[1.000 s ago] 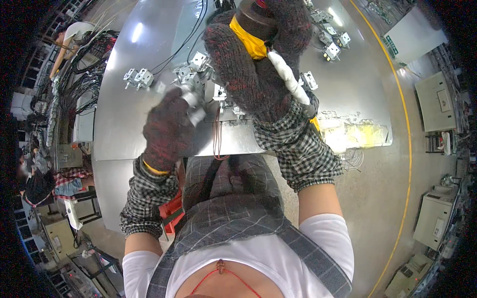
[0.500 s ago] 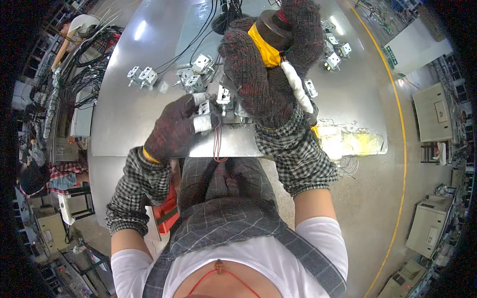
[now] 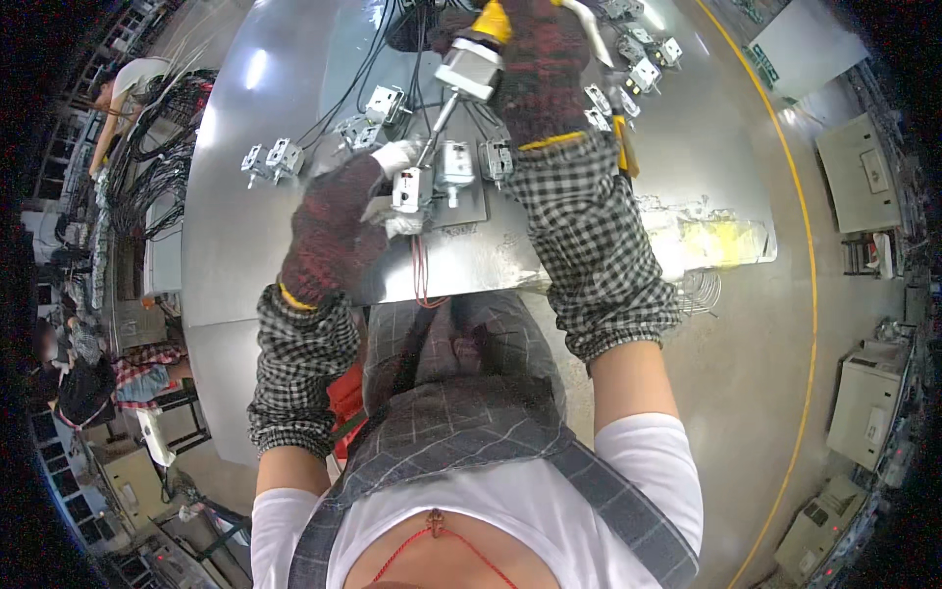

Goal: Assembling electronic components using an electric screwdriver at a manual assembly station.

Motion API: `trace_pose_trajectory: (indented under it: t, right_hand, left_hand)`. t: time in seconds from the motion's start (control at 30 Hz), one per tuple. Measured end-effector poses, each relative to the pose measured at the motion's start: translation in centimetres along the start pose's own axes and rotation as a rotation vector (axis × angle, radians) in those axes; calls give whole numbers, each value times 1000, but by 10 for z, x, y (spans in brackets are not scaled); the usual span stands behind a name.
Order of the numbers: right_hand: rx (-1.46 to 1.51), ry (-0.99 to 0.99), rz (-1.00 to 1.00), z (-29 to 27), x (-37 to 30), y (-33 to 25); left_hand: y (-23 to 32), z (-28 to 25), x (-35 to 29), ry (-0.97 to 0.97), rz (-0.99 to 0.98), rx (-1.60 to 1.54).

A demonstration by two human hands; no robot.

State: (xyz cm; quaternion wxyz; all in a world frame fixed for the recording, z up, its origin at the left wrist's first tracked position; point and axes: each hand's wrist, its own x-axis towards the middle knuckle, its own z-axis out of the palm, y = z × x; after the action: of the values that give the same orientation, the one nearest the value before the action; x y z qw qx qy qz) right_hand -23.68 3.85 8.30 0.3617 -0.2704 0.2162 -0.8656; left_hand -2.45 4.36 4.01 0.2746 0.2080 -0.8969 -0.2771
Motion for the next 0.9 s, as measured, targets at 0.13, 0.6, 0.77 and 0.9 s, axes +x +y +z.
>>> trace_pose_trajectory:
  t: [0.13, 0.6, 0.77, 0.9]
  right_hand:
    - [-161, -46, 58, -11, 1, 5]
    - [-272, -50, 36, -6, -4, 14]
    - [-636, -180, -253, 4, -4, 8]
    - [-486, -402, -397, -8, -2, 6]
  left_hand:
    - [-2, 8, 2, -25, -141, -10]
    - [-2, 6, 0, -29, -137, 1]
    - [-10, -8, 1, 21, -127, -207]
    - [-8, -7, 6, -18, -144, -91]
